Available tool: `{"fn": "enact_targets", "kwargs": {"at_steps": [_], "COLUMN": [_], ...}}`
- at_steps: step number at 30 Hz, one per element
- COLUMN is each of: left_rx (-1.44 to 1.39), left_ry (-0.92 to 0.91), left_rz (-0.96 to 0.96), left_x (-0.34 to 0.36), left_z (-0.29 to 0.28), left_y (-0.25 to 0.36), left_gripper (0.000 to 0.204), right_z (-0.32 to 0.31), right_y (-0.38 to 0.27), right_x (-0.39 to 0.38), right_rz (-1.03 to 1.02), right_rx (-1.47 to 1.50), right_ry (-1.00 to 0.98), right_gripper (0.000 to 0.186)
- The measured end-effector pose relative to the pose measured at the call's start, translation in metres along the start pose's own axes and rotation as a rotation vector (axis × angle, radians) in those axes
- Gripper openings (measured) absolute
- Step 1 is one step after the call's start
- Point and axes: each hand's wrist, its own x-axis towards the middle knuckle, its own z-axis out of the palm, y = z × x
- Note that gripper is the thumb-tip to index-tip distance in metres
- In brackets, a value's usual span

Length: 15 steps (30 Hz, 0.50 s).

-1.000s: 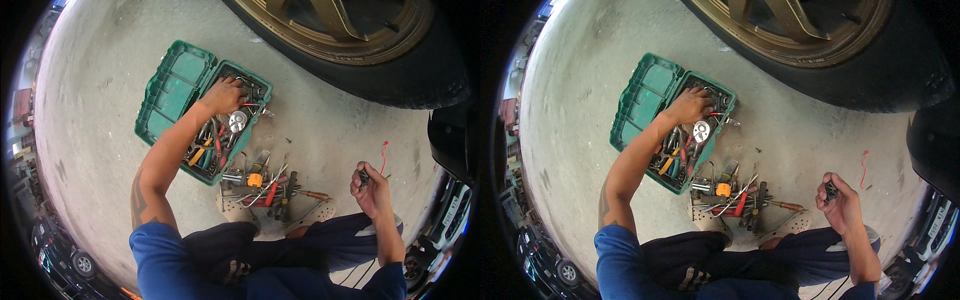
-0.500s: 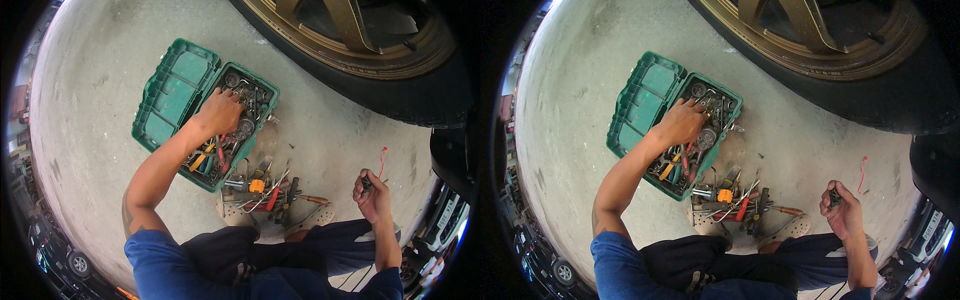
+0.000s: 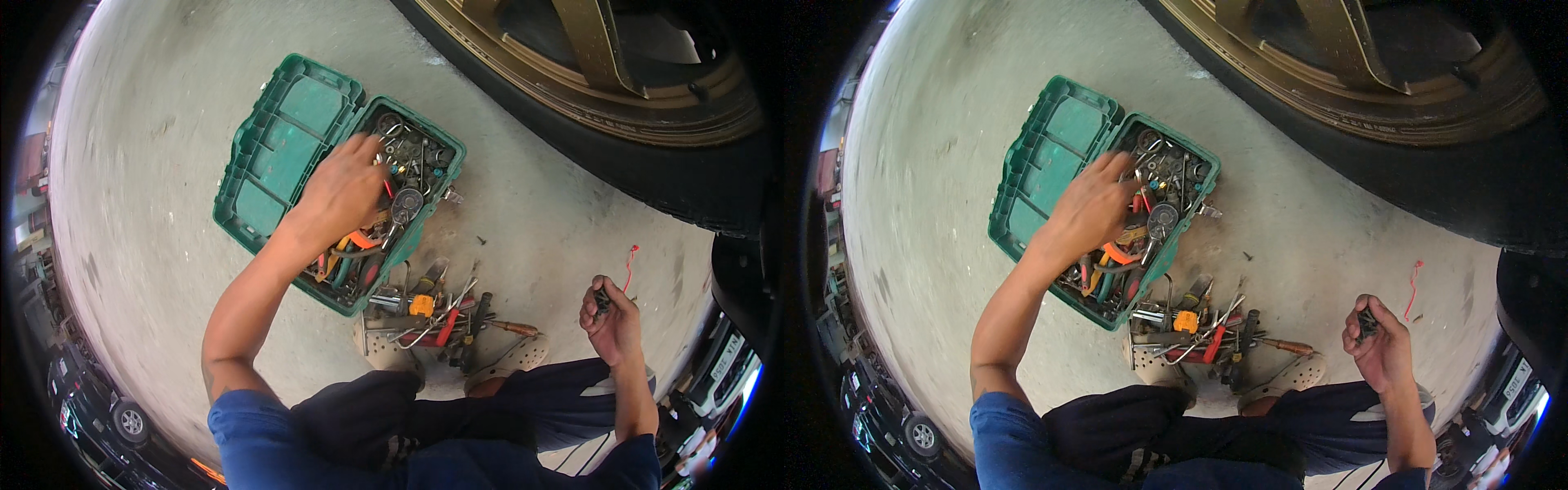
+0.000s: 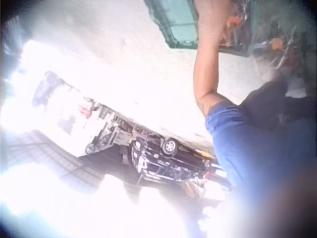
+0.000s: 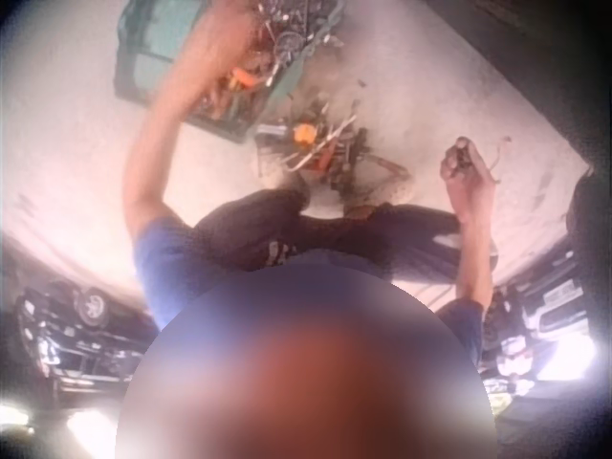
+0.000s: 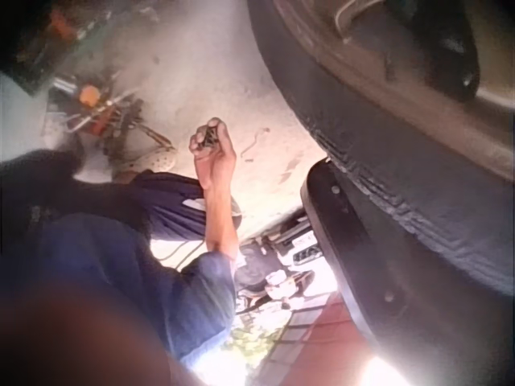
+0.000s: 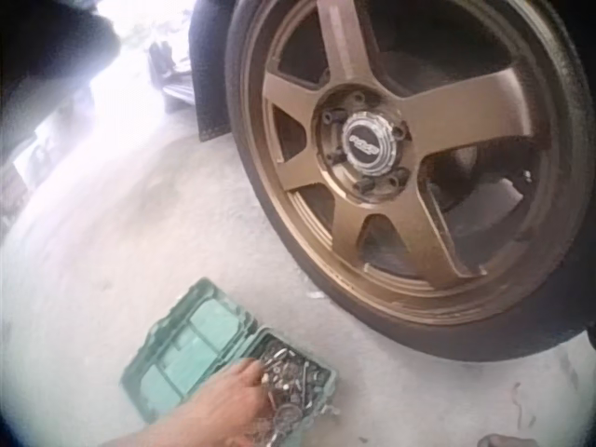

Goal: The person selects tools from a green toolbox and uses a screwdriver to tighten screws on the lower front bumper near the wheel. They repeatedly reach for tools, adjust the bumper area, and continue fastening screws.

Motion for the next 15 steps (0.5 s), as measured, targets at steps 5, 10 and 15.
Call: {"fn": "enact_targets", "kwargs": {"at_steps": [5, 10, 15], "left_rx": [-0.285, -0.286, -0.172], "left_ry": [-0.299, -0.159, -0.255], "left_rz": [0.19, 0.3, 0.151], "left_x": [0.063, 0.046, 0.034], "left_z": [0.051, 0.083, 0.071], "left_y": [-0.02, -0.033, -0.021], "left_gripper": [0.033, 0.047, 0.059], "right_z": [0.004, 0.005, 0.008], "right_y": [0.001, 0.003, 0.006], "right_x": [0.003, 0.003, 0.009], "right_rz": [-0.013, -0.026, -0.001], "right_rx": [-0.026, -0.028, -0.057], "right_ry": [-0.031, 0.013, 0.007], "right_gripper": [0.026, 0.025, 0.024]}}
